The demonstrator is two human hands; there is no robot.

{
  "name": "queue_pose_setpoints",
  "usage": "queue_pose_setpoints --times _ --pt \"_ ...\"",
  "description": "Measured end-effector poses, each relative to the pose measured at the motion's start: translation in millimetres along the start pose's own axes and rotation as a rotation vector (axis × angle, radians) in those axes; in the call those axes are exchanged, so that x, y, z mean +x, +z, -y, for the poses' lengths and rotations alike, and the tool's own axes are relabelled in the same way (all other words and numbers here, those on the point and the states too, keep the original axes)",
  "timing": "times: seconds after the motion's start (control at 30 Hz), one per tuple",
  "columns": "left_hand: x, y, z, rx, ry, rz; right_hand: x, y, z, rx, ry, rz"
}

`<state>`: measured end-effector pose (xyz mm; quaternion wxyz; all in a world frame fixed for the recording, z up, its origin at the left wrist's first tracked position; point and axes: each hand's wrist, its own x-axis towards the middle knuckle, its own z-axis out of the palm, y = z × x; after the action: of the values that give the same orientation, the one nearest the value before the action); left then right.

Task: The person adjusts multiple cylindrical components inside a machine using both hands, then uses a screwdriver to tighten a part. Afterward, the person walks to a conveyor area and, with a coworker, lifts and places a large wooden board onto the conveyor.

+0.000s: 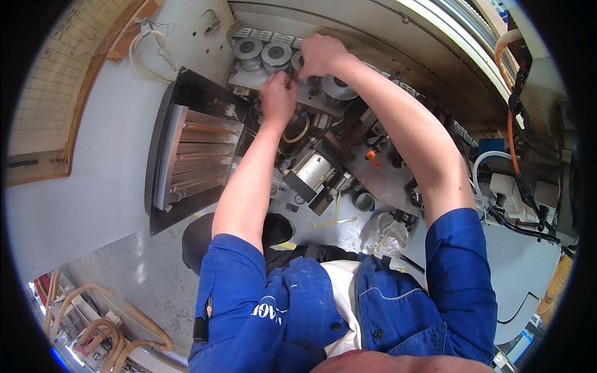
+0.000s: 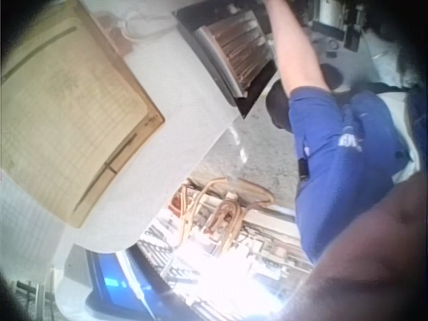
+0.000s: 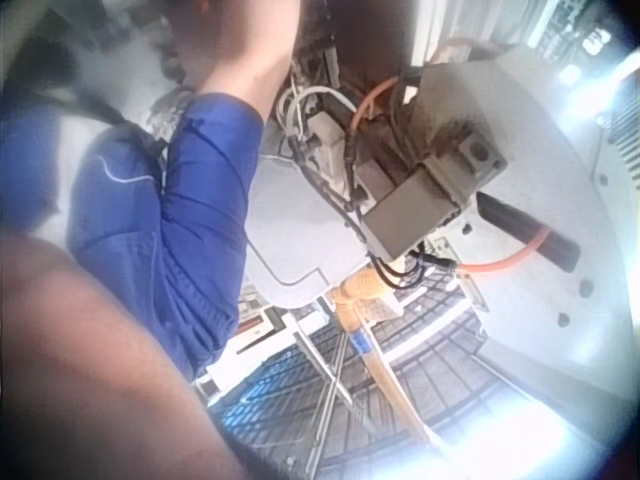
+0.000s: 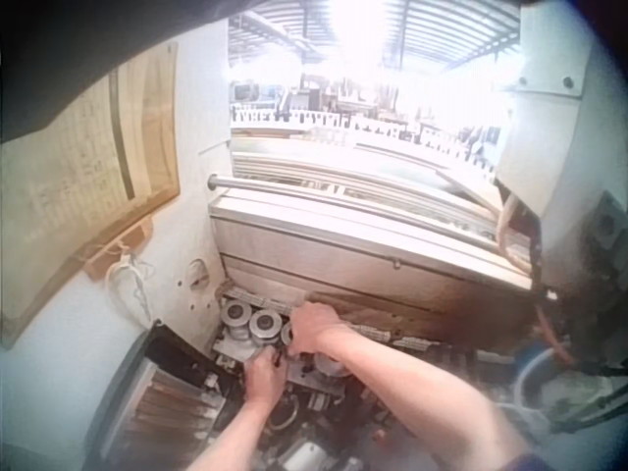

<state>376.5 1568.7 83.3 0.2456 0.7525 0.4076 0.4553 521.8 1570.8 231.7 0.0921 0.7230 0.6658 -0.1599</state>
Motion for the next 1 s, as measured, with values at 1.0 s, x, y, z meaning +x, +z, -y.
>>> queue_pose_setpoints --times 1.0 --pt "3 3 4 0.021 0.014 0.002 16 24 -26 -0.004 -0.246 -0.066"
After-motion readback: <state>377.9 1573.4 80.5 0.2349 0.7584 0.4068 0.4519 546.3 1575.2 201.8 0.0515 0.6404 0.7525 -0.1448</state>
